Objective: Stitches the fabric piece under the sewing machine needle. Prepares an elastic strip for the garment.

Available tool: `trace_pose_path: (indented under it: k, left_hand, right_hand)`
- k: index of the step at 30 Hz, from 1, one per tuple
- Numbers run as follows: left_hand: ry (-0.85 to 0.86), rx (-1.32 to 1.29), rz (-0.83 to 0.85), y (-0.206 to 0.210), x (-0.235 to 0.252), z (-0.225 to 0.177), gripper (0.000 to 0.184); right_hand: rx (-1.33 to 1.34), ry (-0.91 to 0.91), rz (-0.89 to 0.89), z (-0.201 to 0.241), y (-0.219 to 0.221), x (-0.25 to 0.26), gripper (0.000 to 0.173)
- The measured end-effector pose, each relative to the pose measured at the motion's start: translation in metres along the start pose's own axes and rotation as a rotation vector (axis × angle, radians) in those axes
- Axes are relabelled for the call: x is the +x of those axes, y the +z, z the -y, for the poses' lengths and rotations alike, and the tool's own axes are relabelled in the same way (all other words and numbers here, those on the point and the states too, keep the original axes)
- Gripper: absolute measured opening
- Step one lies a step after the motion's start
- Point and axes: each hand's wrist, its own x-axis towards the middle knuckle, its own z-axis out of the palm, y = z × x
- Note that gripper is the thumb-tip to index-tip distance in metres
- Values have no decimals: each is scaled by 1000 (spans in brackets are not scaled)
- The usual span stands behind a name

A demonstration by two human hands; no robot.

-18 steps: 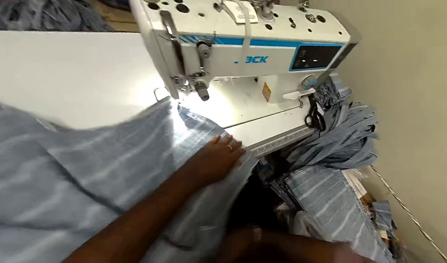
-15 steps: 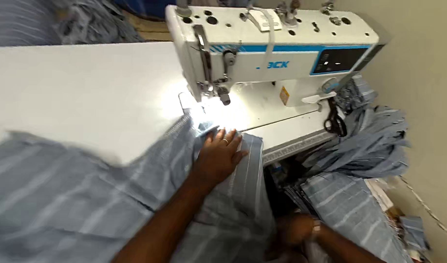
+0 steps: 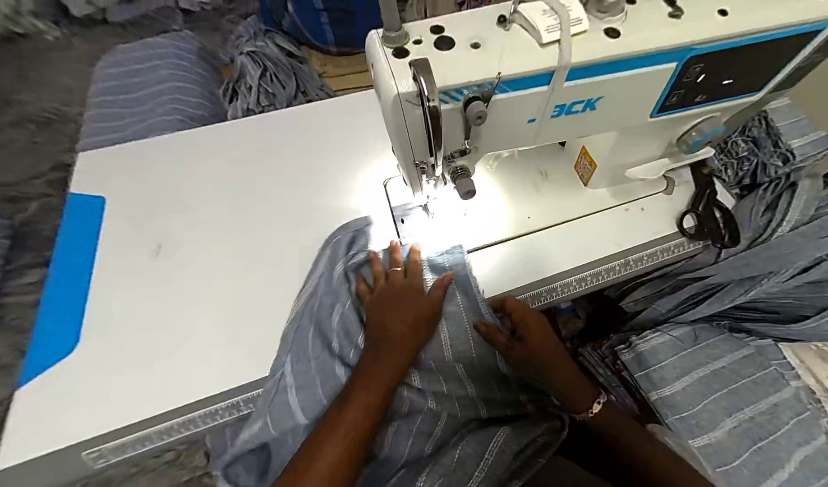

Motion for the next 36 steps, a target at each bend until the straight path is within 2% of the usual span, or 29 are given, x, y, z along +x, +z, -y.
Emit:
trace_pose_path:
  k: [2, 4, 6, 8, 11, 12, 14, 16, 18, 20, 22, 24, 25, 27, 29, 30, 32, 33, 34, 36]
  left_hand:
    - [17, 1, -30, -4, 1, 2, 80]
    - [130, -20, -75, -12, 12, -7, 51]
    - [277, 9, 100, -25, 34, -20, 26]
    - [309, -6, 298, -33, 63, -27, 27]
    - [99, -177, 539, -45, 103, -32, 62]
    - [31, -237, 586, -48, 112, -32, 59]
    - [-46, -325, 666, -53, 121, -33, 37]
    - [-16, -355, 716, -57, 124, -29, 29]
    - [171, -265, 653, -58, 124, -20, 30]
    - [389, -162, 495, -52, 123, -9, 26]
    - [615, -83, 383, -48, 125, 1, 31]
    - [779, 31, 398, -50, 124, -3, 41]
    - [835, 119, 409, -54, 120, -7, 40]
    - [937, 261, 374, -59, 115, -7, 29]
    - [1047, 265, 208, -55, 112, 11, 16]
    - [1078, 239, 99, -47, 108, 23, 14]
    - [1023, 173, -122, -24, 91, 40, 15]
    - [899, 157, -195, -13, 77, 42, 18]
    - [720, 143, -213, -5, 61, 37, 26]
    - [380, 82, -119, 4, 39, 22, 43]
  right_hand:
    - [-59, -35, -20, 0, 8, -1, 33]
    - [-146, -54, -30, 3, 12, 0, 43]
    - [-224, -57, -25, 5, 13, 2, 52]
    - [-337, -76, -28, 6, 15, 3, 57]
    - [-547, -94, -6, 10, 17, 5, 61]
    - [-603, -99, 9, 12, 18, 5, 62]
    - [-682, -109, 43, 15, 17, 5, 61]
    - [-736, -111, 102, 20, 14, 5, 63]
    - [-794, -70, 217, 30, 7, 7, 70]
    - [-833, -81, 282, 39, -1, 13, 68]
    - [-805, -184, 215, 39, -6, 26, 51]
    - [-713, -279, 79, 36, -4, 45, 32]
    - [-652, -286, 19, 35, -2, 55, 28]
    - [-509, -204, -42, 38, 5, 63, 25]
    - [-439, -151, -71, 42, 12, 59, 36]
    - [-453, -184, -105, 38, 18, 56, 30]
    - [-540, -300, -182, 29, 31, 48, 23]
    - [-579, -340, -202, 26, 34, 45, 25]
    - [-616, -362, -207, 26, 35, 43, 27]
    - [-682, -367, -186, 31, 33, 44, 28]
